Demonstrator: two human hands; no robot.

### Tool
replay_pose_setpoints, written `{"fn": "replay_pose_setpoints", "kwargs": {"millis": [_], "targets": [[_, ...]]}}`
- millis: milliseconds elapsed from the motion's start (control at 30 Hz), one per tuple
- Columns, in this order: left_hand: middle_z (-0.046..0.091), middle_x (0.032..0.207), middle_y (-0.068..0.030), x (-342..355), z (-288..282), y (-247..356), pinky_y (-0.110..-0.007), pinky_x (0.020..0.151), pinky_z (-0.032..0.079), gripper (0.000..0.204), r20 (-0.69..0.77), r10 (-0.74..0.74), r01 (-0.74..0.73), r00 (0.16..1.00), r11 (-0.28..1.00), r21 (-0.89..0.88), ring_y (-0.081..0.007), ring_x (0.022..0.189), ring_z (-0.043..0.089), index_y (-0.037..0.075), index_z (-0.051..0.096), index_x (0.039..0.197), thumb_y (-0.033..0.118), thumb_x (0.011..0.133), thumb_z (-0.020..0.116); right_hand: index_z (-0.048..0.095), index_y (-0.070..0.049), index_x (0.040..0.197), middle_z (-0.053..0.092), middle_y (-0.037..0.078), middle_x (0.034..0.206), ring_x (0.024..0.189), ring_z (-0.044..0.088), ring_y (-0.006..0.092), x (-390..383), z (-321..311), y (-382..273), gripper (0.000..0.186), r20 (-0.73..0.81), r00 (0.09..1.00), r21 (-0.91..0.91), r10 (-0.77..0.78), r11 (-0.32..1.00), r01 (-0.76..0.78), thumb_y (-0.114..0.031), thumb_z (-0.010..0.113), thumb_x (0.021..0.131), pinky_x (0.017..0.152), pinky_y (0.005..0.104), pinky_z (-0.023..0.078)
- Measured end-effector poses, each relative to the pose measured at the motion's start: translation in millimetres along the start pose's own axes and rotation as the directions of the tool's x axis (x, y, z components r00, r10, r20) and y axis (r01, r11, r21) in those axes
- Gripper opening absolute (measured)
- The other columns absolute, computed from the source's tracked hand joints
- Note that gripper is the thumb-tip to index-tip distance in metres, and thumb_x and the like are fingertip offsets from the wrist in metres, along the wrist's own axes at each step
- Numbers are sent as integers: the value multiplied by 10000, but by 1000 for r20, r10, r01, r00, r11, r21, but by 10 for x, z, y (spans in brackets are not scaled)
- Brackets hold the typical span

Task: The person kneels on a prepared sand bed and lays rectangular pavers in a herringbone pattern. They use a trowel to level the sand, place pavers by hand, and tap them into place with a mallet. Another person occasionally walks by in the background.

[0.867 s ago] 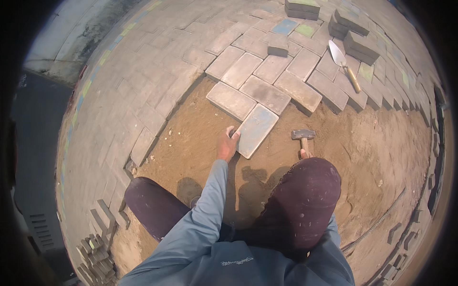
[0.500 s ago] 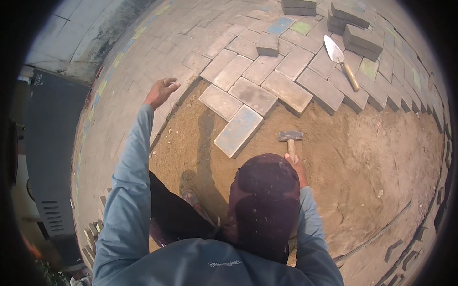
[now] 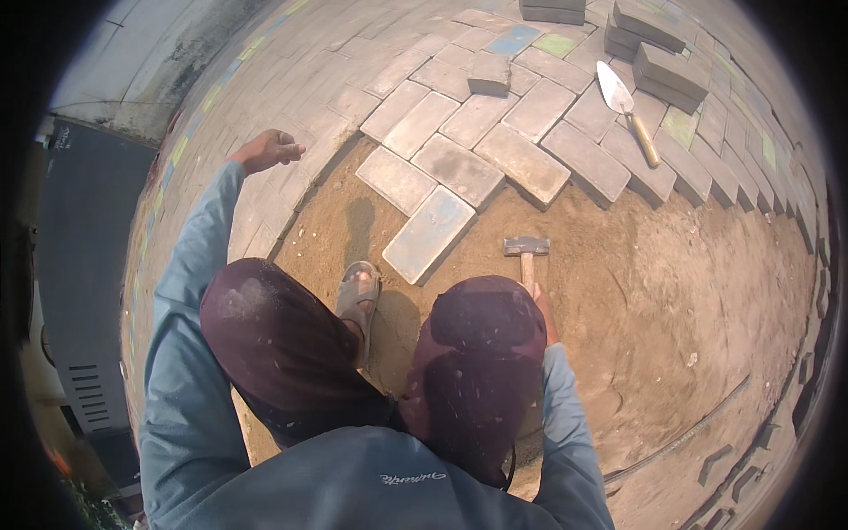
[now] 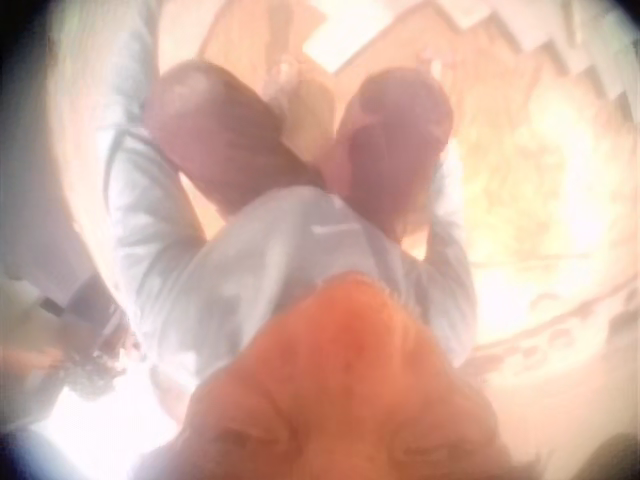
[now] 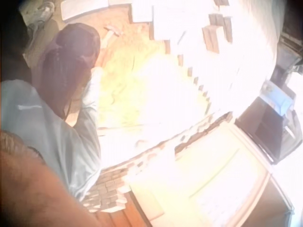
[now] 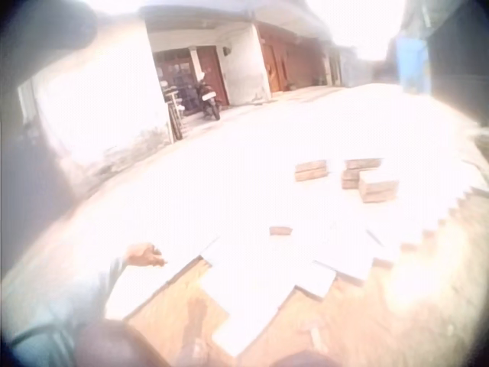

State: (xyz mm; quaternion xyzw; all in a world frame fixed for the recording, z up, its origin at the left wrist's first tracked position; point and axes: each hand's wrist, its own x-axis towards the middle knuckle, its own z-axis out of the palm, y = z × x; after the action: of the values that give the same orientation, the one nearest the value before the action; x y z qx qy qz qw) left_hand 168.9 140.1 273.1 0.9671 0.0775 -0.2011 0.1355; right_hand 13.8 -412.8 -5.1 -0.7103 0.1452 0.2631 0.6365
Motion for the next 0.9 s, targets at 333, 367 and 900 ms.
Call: {"fn": "replay_pose_setpoints", "kwargs": {"millis": [333, 367, 900], "targets": [[679, 1036, -121, 1097, 1677, -616, -345, 834, 537, 497, 36, -156, 129, 987, 642, -756, -201, 917, 649, -65, 633, 1203, 388, 999, 647, 632, 0, 1070, 693, 265, 995, 964, 669, 446, 184, -577, -975, 412, 68, 998, -932, 14, 359, 59, -406, 595, 1011, 818, 507, 500], [669, 1067, -125, 1187, 1747, -597, -336, 870, 539, 513, 42, -174, 131, 984, 544, -829, -197, 945, 646, -78, 600, 1236, 383, 1012, 634, 633, 3, 1073, 693, 263, 992, 960, 667, 446, 293, -664, -1049, 408, 77, 997, -961, -24, 265, 81, -399, 616, 1001, 814, 497, 502], [340, 1521, -388, 2114, 2101, -515, -499, 1169, 404, 722, 194, -227, 102, 954, -363, -926, -456, 1388, 444, -149, 244, 1509, 262, 1025, 589, 604, -25, 1154, 610, 181, 1170, 1052, 631, 390, 1917, 1698, -3040, 319, 460, 869, -883, -179, 5, 469, -310, 578, 1012, 921, 490, 493]]}}
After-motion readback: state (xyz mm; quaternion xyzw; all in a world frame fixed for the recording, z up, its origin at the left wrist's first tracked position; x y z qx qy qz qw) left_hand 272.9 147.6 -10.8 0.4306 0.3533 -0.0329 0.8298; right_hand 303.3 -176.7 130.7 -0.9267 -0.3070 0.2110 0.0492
